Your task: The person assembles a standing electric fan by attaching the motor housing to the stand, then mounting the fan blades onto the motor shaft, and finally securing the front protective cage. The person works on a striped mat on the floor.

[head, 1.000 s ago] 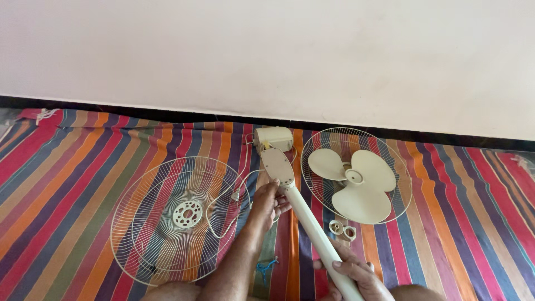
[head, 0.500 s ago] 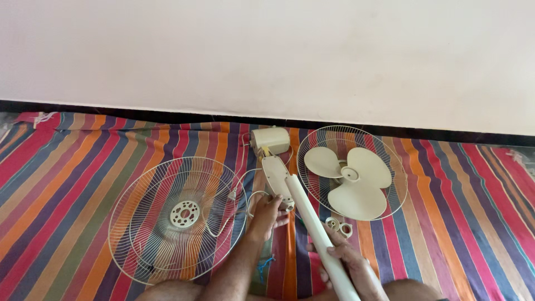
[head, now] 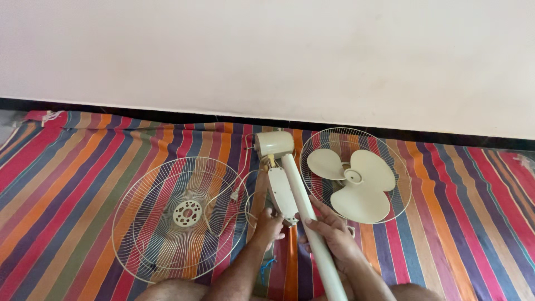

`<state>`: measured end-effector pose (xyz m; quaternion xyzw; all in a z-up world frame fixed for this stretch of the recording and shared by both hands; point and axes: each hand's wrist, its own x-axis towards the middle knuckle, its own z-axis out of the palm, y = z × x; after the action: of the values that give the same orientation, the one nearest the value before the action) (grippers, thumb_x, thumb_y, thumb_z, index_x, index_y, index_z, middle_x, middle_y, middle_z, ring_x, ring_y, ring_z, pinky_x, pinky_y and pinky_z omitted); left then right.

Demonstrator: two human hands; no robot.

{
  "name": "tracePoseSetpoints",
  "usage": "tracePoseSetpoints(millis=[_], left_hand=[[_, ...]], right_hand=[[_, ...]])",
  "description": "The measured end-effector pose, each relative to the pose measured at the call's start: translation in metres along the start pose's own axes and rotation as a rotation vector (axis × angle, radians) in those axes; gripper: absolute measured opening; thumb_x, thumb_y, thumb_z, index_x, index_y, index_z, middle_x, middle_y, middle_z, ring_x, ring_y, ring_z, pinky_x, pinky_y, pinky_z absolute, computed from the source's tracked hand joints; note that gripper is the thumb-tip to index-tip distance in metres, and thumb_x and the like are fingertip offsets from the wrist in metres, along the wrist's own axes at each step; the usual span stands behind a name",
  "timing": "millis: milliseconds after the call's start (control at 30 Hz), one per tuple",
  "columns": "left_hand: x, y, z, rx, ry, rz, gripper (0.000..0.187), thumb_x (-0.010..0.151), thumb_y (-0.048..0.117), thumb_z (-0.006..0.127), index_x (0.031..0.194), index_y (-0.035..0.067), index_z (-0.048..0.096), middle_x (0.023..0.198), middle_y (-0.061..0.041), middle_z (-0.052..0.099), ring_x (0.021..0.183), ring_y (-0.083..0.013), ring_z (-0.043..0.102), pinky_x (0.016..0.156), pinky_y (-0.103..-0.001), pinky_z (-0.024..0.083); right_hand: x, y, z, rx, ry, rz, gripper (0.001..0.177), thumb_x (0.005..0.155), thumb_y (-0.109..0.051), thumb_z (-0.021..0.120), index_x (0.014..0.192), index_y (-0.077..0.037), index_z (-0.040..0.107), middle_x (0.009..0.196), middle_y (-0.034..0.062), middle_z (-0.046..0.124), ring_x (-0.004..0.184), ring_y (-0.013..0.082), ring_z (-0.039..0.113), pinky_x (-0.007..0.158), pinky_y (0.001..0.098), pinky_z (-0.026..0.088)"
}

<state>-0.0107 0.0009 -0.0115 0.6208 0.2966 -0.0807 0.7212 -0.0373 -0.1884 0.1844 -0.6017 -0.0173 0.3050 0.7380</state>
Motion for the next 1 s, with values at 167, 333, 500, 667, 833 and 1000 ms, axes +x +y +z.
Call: tracePoseSetpoints(millis=[167,333,500,667,833,1000], left_hand=[[-0.023,0.022,-0.006,0.124,-0.013,0.251,0.036,0.102,0.022,0.058,0.130,0.000,0.062,0.108,-0.014,0.072,0.087,-0.0199,0.070,0.070,-0.039,0.062],[-0.073,0.052,-0.009,0.040,-0.192,0.096,0.031,0.104,0.024,0.049,0.116,0.001,0.067,0.088,-0.004,0.072,0.068,-0.0111,0.068,0.057,-0.028,0.059],[-0.117,0.061,0.002,-0.210,-0.217,0.012,0.029,0.102,0.021,0.045,0.120,0.003,0.059,0.081,-0.004,0.064,0.061,-0.0100,0.059,0.053,-0.027,0.053],[-0.116,0.062,0.017,-0.145,-0.248,0.106,0.046,0.091,0.013,0.065,0.134,0.009,0.050,0.089,-0.006,0.072,0.071,-0.0126,0.066,0.059,-0.026,0.054],[-0.104,0.047,0.031,-0.134,-0.313,0.210,0.056,0.087,0.010,0.075,0.138,-0.001,0.055,0.094,-0.012,0.076,0.079,-0.0171,0.070,0.063,-0.027,0.055],[-0.089,0.034,0.037,-0.075,-0.308,0.293,0.051,0.084,0.008,0.079,0.130,-0.004,0.061,0.102,-0.014,0.077,0.093,-0.0180,0.075,0.084,-0.028,0.059]], right_hand=[[0.036,0.012,0.007,-0.189,-0.095,-0.128,0.071,0.091,-0.011,0.069,0.156,-0.007,0.040,0.108,0.0191,0.074,0.077,0.0178,0.071,0.066,0.0315,0.061],[0.067,0.026,0.013,-0.276,-0.044,-0.211,0.075,0.083,-0.008,0.075,0.151,-0.003,0.042,0.114,0.0170,0.077,0.093,0.0184,0.074,0.079,0.0319,0.061],[0.088,0.041,0.012,-0.303,0.007,-0.312,0.070,0.084,-0.008,0.078,0.147,0.002,0.050,0.115,0.0191,0.076,0.095,0.0189,0.071,0.081,0.0315,0.058],[0.100,0.046,-0.003,-0.198,0.097,-0.340,0.067,0.083,-0.008,0.080,0.142,0.005,0.051,0.115,0.0169,0.074,0.097,0.0196,0.072,0.082,0.0325,0.062],[0.106,0.030,-0.017,-0.220,0.192,-0.279,0.066,0.081,-0.009,0.079,0.142,0.001,0.053,0.110,0.0155,0.074,0.089,0.0227,0.073,0.077,0.0353,0.062],[0.111,0.016,-0.038,-0.379,0.226,-0.299,0.065,0.084,-0.011,0.079,0.143,-0.001,0.055,0.116,0.0147,0.075,0.094,0.0230,0.071,0.082,0.0361,0.059]])
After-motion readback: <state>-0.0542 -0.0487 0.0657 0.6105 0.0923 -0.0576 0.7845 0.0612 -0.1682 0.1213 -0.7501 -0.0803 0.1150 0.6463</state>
